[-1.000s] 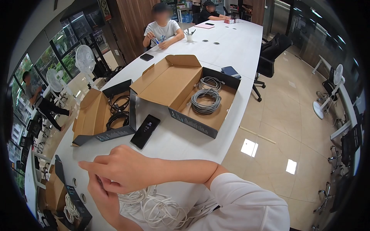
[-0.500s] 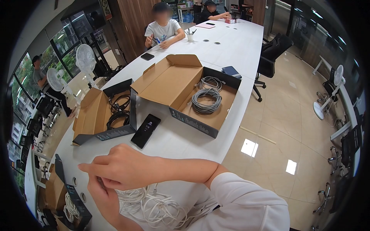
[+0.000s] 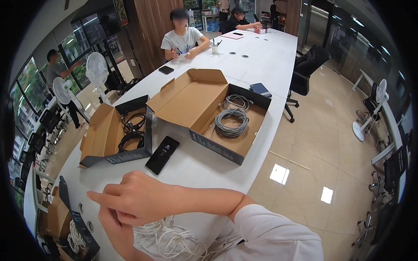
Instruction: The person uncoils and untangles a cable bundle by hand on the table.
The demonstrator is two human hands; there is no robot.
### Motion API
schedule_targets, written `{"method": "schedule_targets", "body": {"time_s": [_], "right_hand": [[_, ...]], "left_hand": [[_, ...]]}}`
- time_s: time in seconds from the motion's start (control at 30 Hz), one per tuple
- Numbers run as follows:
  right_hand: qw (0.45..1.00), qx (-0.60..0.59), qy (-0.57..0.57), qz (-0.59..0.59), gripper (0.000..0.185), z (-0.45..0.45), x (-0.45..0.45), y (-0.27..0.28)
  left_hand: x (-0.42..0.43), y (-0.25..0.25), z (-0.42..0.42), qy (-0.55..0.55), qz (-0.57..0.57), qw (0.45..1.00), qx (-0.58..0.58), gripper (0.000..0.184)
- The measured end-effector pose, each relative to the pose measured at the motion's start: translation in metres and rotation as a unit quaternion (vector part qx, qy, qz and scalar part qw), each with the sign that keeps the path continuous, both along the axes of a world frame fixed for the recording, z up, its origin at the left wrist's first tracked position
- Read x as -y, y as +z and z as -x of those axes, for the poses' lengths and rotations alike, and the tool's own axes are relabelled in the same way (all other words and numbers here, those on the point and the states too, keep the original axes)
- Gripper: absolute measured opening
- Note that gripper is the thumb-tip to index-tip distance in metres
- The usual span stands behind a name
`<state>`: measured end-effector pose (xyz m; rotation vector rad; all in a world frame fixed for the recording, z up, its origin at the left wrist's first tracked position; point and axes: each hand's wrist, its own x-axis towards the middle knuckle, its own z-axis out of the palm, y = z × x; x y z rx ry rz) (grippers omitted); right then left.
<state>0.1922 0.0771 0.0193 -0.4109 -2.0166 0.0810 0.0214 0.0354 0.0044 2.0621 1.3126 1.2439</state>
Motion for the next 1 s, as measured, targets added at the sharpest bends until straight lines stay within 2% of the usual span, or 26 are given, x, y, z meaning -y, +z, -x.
{"method": "schedule_targets", "body": {"time_s": [0.1,0.4,0.5,0.8,1.0], "right_hand": [[0.999,-0.028,0.003,-0.017,0.064,0.006,-0.002,-0.004],[0.995,0.030,-0.071,-0.059,0.061,0.006,-0.002,-0.004],[0.995,0.029,-0.078,-0.061,0.063,0.009,-0.004,-0.008],[0.995,0.041,-0.075,-0.057,0.060,0.005,0.000,-0.005],[0.999,0.023,-0.024,-0.004,0.061,0.001,0.002,-0.002]], "left_hand": [[0.002,0.000,0.001,0.011,-0.007,1.000,-0.015,0.028],[0.000,-0.006,0.005,0.043,-0.058,0.994,-0.080,0.034],[-0.001,-0.002,-0.001,0.041,-0.023,0.998,-0.030,0.035],[0.000,-0.007,0.004,0.030,-0.046,0.997,-0.045,0.034],[0.003,0.005,-0.005,0.015,-0.036,0.999,-0.018,0.032]]}}
